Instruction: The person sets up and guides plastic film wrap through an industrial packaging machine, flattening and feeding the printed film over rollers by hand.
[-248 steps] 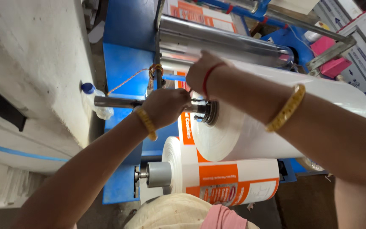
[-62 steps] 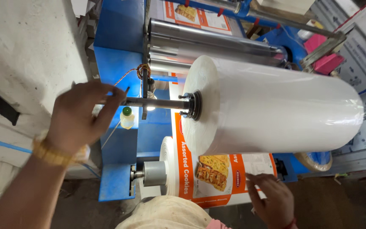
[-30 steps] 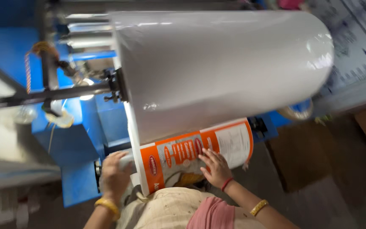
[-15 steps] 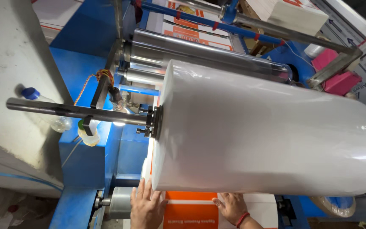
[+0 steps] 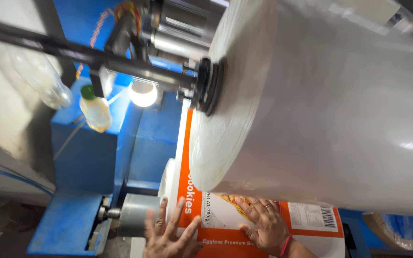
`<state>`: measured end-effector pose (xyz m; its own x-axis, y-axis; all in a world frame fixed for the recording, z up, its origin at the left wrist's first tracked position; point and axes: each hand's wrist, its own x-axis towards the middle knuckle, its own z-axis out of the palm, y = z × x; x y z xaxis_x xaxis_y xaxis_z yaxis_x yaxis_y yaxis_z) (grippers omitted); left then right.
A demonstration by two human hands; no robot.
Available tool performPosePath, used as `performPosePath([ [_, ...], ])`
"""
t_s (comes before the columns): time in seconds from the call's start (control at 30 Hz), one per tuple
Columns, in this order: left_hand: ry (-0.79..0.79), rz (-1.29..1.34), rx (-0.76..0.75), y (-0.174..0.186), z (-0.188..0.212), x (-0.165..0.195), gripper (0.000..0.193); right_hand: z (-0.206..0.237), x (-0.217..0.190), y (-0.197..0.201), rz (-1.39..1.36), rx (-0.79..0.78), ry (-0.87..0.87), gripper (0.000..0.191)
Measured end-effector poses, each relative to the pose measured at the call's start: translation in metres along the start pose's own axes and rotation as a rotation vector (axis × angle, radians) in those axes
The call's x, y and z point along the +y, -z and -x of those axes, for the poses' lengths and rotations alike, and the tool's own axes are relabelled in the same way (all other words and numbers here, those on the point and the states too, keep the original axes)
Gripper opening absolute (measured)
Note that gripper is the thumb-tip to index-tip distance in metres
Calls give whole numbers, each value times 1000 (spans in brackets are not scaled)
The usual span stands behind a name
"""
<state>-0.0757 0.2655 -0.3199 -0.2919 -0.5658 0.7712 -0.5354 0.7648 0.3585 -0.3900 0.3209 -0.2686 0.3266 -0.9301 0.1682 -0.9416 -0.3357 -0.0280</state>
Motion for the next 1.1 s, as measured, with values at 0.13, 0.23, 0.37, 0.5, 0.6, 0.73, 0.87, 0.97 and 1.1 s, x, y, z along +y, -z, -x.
performPosePath([
  [0.13, 121, -138, -275, 25, -17, 6, 53, 12, -22, 4, 74, 127, 95, 62],
  [0.23, 106, -68, -340, 32, -28, 14, 52, 28, -44, -1, 79, 169, 108, 62],
  [0.37, 99, -120, -322, 27, -33, 34, 54, 45, -64, -13, 91, 261, 65, 63],
  [0.5, 91, -200, -261, 26, -4, 47, 61, 64, -71, -22, -2, 261, 91, 65],
  [0.6, 156, -244, -306, 21, 24, 59, 70, 85, -67, -25, -9, 255, 128, 64],
  [0.73, 182, -332, -255, 17, 28, 73, 80, 91, -34, -27, 103, 323, 16, 65],
  [0.87, 188, -420, -297, 28, 63, 96, 76, 129, 5, -16, 111, 377, -149, 65],
  [0.97, 154, -470, -258, 32, 80, 111, 74, 145, 33, -1, 152, 360, -302, 66],
  [1.1, 139, -450, -297, 43, 101, 129, 81, 164, 36, 6, 188, 319, -419, 71],
])
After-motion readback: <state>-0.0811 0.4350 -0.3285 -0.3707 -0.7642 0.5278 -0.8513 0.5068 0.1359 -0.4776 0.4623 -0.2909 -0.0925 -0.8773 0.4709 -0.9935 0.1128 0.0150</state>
